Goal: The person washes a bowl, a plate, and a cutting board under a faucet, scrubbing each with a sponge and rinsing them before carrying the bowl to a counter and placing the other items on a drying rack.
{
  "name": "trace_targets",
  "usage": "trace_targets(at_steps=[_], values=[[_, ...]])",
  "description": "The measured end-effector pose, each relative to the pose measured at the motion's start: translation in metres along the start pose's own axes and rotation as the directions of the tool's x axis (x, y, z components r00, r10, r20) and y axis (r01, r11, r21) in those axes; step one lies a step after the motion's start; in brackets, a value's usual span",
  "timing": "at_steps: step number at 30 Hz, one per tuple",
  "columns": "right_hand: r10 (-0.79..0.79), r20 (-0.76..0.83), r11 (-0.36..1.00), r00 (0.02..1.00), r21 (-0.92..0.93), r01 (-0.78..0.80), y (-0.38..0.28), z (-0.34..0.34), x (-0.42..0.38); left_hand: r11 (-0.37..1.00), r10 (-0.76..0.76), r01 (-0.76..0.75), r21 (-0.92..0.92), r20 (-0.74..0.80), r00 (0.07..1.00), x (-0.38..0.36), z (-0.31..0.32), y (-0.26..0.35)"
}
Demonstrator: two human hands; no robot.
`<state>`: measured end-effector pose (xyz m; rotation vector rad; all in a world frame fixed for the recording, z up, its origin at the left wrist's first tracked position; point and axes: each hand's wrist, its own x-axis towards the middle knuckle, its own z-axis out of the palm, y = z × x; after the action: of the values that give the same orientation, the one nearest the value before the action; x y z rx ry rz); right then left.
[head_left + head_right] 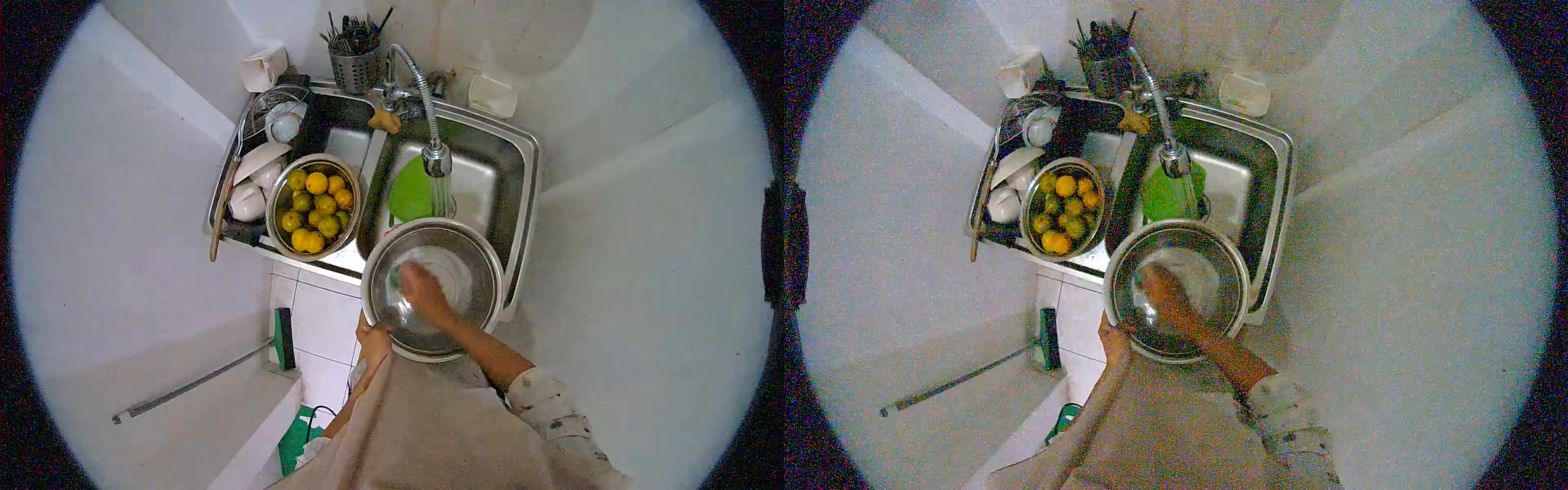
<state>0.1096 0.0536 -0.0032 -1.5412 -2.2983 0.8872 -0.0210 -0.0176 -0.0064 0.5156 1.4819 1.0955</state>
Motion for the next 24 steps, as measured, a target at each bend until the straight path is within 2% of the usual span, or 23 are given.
trace_targets(at_steps=[1,2,3,5,6,8,9,10,11,13,15,16,17,19,20,21,23,24], values=[[0.092,-0.312,0.986,0.946,0.159,-0.044,-0.004,-0.014,0.008,0.997,0.018,-0.021,-0.077,-0.034,0.999,0.0,0.004,0.001],[0.22,-0.571,0.948,0.791,0.318,-0.034,-0.007,-0.023,0.015,0.997,0.02,-0.023,-0.077,-0.034,0.999,0.0,0.006,0.002],[0.221,-0.571,0.948,0.791,0.317,-0.036,-0.011,-0.023,0.019,0.991,0.005,-0.01,-0.135,-0.041,0.999,-0.003,0.007,0.006],[-0.099,-0.53,0.932,0.842,0.247,0.265,-0.019,-0.021,0.027,0.982,-0.011,0.002,-0.19,-0.046,0.999,-0.004,0.007,0.008],[-0.099,-0.532,0.932,0.841,0.246,0.266,-0.013,-0.021,0.033,0.99,0.027,-0.032,-0.136,-0.041,0.999,-0.002,0.007,0.008],[-0.278,-0.61,0.955,0.741,-0.096,0.28,0.008,-0.024,0.048,0.994,0.067,-0.07,-0.082,-0.039,0.997,-0.002,0.009,0.01],[-0.279,-0.609,0.955,0.742,-0.094,0.282,0.012,-0.03,0.05,0.996,0.061,-0.064,-0.053,-0.054,0.997,-0.005,0.011,0.015],[-0.057,-0.595,0.995,0.802,0.036,0.098,0.016,-0.037,0.052,0.998,0.054,-0.056,-0.027,-0.069,0.996,-0.007,0.012,0.017],[0.169,-0.551,0.983,0.817,0.158,-0.096,0.017,-0.04,0.052,0.998,0.051,-0.053,-0.028,-0.071,0.996,-0.006,0.009,0.013],[0.149,-0.499,0.983,0.854,0.167,-0.074,0.001,-0.021,0.046,0.998,0.058,-0.057,-0.027,0.042,0.997,-0.003,0.003,0.008],[-0.241,-0.557,0.954,0.795,0.013,0.298,-0.02,-0.005,0.034,0.997,0.075,-0.074,-0.021,0.02,0.997,-0.007,0.01,0.019],[-0.173,-0.504,0.96,0.846,0.107,0.259,-0.011,-0.001,0.037,0.996,0.092,-0.092,-0.014,-0.003,0.996,-0.009,0.013,0.024],[-0.173,-0.501,0.96,0.848,0.106,0.259,0.0,-0.003,0.037,0.996,0.09,-0.09,-0.016,-0.004,0.996,-0.007,0.012,0.023],[0.125,-0.628,0.967,0.768,0.251,0.047,0.004,-0.035,0.042,0.988,0.067,-0.064,-0.141,0.019,0.998,-0.003,0.012,0.021],[0.234,-0.596,0.939,0.769,0.343,-0.02,0.007,-0.03,0.04,0.988,0.064,-0.06,-0.14,0.025,0.998,-0.004,0.014,0.022],[0.238,-0.598,0.94,0.765,0.341,-0.026,0.0,-0.026,0.034,0.993,0.009,-0.011,-0.12,-0.017,1.0,-0.005,0.02,0.03],[0.305,-0.35,0.815,0.886,0.577,-0.053,-0.026,-0.013,0.013,0.994,-0.046,0.041,-0.103,-0.053,0.998,-0.003,0.028,0.038],[0.294,-0.28,0.801,0.914,0.594,-0.075,-0.034,-0.007,-0.005,0.995,-0.04,0.036,-0.095,-0.037,0.999,0.0,0.027,0.04]])
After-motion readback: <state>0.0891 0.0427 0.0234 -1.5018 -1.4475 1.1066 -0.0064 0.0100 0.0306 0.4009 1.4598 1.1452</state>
